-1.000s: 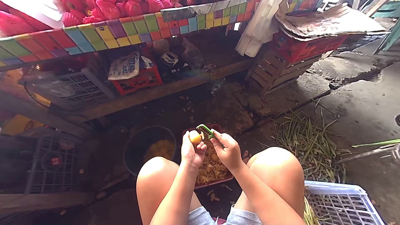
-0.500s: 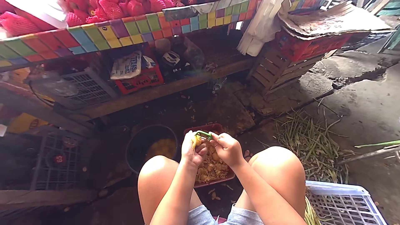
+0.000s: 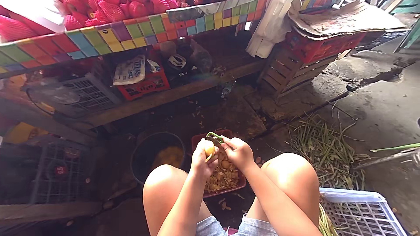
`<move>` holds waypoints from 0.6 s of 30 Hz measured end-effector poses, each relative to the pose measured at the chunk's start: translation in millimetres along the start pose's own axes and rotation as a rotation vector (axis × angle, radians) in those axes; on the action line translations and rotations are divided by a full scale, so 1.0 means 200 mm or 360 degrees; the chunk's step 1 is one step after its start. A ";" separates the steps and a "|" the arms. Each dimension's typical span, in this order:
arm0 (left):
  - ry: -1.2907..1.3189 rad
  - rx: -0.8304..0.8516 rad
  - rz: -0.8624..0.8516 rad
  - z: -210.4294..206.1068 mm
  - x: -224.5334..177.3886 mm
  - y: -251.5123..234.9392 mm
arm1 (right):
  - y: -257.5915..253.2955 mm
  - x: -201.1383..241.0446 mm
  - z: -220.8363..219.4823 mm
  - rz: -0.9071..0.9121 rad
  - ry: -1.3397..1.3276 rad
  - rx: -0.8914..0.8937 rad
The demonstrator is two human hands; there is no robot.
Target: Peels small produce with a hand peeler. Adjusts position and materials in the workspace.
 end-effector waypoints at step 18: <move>0.0505 0.0004 -0.0041 0.01 0.02 -0.06 | 0.09 0.10 -0.09 0.0767 0.0132 -0.0254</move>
Point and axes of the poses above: each hand's wrist, its own y-axis away from the middle knuckle, its own z-axis out of the back of the hand, x = y × z, the point moved 1 cm from there along -y, towards the middle knuckle, and after that the axes turned 8 degrees about -y, right-handed, at the moved point
